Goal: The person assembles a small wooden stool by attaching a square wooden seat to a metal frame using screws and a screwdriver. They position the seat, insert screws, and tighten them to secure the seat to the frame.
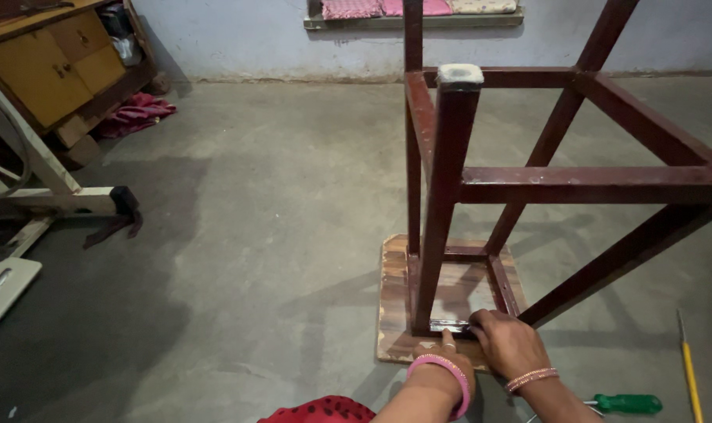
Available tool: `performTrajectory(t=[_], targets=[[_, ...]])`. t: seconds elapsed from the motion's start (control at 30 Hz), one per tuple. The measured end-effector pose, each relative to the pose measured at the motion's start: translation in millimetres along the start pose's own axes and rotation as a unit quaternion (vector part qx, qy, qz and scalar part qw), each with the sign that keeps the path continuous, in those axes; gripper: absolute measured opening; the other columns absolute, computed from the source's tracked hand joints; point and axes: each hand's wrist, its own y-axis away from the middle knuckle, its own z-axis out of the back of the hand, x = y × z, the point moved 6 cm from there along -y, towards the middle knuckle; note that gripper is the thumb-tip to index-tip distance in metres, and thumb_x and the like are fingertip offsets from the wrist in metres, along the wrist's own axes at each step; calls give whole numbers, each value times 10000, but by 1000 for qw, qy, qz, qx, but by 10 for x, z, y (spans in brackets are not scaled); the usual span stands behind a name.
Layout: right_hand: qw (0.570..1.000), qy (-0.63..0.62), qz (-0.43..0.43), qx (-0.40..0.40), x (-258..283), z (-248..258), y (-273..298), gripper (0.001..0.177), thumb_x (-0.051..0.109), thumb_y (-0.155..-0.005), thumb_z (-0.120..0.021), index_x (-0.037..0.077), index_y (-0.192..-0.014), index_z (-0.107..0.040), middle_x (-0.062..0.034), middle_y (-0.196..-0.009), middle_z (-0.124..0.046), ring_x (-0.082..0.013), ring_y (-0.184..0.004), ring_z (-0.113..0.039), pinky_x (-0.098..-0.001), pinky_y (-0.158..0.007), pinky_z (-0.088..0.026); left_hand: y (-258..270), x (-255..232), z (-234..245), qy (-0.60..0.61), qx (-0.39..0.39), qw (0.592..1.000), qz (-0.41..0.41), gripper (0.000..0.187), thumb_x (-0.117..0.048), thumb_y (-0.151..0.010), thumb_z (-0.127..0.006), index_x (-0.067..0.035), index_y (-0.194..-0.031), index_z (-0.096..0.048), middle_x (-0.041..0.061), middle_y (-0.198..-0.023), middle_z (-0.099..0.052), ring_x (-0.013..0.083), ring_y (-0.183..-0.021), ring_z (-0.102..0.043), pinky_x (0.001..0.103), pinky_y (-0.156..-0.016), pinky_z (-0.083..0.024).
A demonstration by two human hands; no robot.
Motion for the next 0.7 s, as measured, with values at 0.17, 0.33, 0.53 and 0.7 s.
performTrajectory(t=[0.17,0.33,0.53,0.7], targets=[[1000,12,-11,23,15,-65,-36,149,280,-885,-651,185,-970,-728,-54,-932,-752,-307,-863,-722,-447,-764,-575,-14,18,-2,2,0,1000,3,667,-239,-832,-787,-42,-1441,-595,286,-1697,-103,432,-1389,-496,622,-1083,-363],[999,39,8,20,48,-107,-41,171,294,-880,-650,194,-996,-728,-52,-914,-747,-290,-851,-724,-438,-758,-578,-16,14,-10,-13,-9,1000,-9,625,-260,-844,-756,-67,-1423,-622,284,-1696,-139,443,-1385,-509,595,-1038,-445],[1000,27,14,-2,51,-100,-24,148,272,-880,-649,176,-953,-735,-68,-937,-755,-301,-853,-724,-439,-756,-580,-46,47,-19,15,-23,1000,2,528,-275,-977,-585,-65,-1461,-578,272,-1693,-125,440,-1418,-459,652,-1103,-337],[1000,20,5,1,41,-94,-21,178,311,-869,-662,175,-956,-736,-71,-926,-761,-312,-843,-726,-446,-741,-584,-69,36,-28,10,0,1000,6,518,-273,-1023,-502,-55,-1490,-544,268,-1706,-99,440,-1400,-492,654,-1107,-326]])
